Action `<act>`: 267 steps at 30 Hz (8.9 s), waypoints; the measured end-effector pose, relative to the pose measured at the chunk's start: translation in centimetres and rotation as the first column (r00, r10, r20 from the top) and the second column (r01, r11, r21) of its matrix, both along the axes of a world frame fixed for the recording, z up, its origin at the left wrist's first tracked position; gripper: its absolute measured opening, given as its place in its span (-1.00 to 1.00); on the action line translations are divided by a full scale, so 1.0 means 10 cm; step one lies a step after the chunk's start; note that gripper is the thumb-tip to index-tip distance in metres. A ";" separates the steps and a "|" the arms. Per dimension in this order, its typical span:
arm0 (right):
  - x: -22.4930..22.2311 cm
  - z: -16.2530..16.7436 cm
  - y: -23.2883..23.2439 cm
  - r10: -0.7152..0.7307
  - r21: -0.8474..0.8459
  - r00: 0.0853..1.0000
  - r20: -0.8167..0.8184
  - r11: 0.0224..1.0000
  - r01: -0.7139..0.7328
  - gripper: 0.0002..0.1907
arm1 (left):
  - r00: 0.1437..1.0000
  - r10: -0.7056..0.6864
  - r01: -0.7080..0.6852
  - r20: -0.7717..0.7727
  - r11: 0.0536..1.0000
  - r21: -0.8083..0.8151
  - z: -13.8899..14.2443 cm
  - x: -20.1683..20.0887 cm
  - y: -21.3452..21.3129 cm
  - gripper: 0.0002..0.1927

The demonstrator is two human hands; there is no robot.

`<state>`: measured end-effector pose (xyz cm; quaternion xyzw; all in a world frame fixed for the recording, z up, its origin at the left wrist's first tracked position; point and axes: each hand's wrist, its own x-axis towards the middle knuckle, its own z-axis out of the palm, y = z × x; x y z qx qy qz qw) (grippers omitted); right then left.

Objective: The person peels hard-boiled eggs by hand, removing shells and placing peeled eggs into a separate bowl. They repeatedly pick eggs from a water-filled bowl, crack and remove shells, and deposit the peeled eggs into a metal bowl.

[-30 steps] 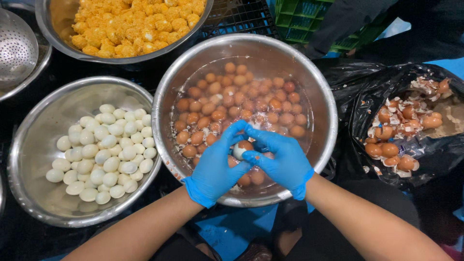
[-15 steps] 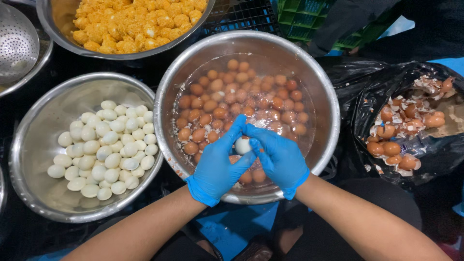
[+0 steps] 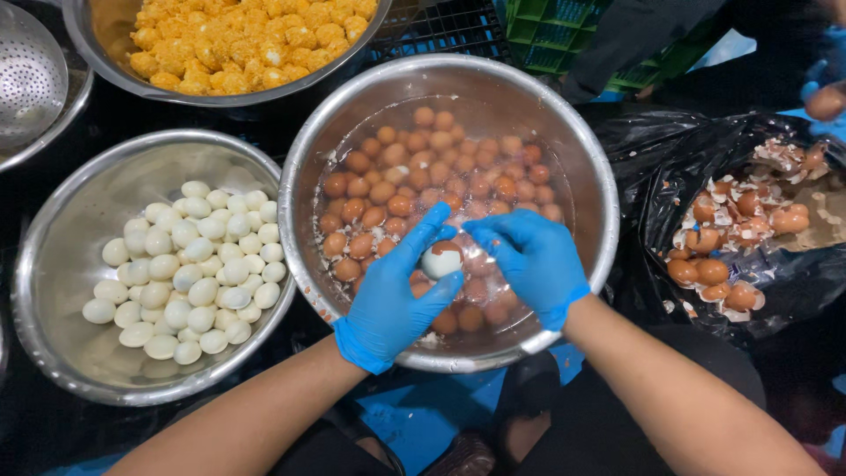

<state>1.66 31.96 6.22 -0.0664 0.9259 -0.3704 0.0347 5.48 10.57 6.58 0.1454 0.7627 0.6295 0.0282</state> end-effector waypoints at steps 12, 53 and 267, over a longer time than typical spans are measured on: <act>0.08 -0.11 -0.07 0.286 -0.449 0.941 0.179 0.875 -0.180 -0.45 | 0.996 -0.052 0.044 -0.078 0.993 -0.107 -0.09 -0.01 0.02 -0.09; 0.15 -0.03 -0.16 0.233 -0.591 0.966 0.110 0.797 -0.125 -0.41 | 0.959 0.059 -0.104 -0.278 0.983 -0.151 -0.05 0.01 0.02 -0.25; -0.34 -1.57 -0.53 0.554 0.577 0.828 0.088 0.649 -0.496 -0.24 | 0.937 0.235 -0.094 0.257 0.881 -0.463 -0.61 -0.79 -2.16 -0.37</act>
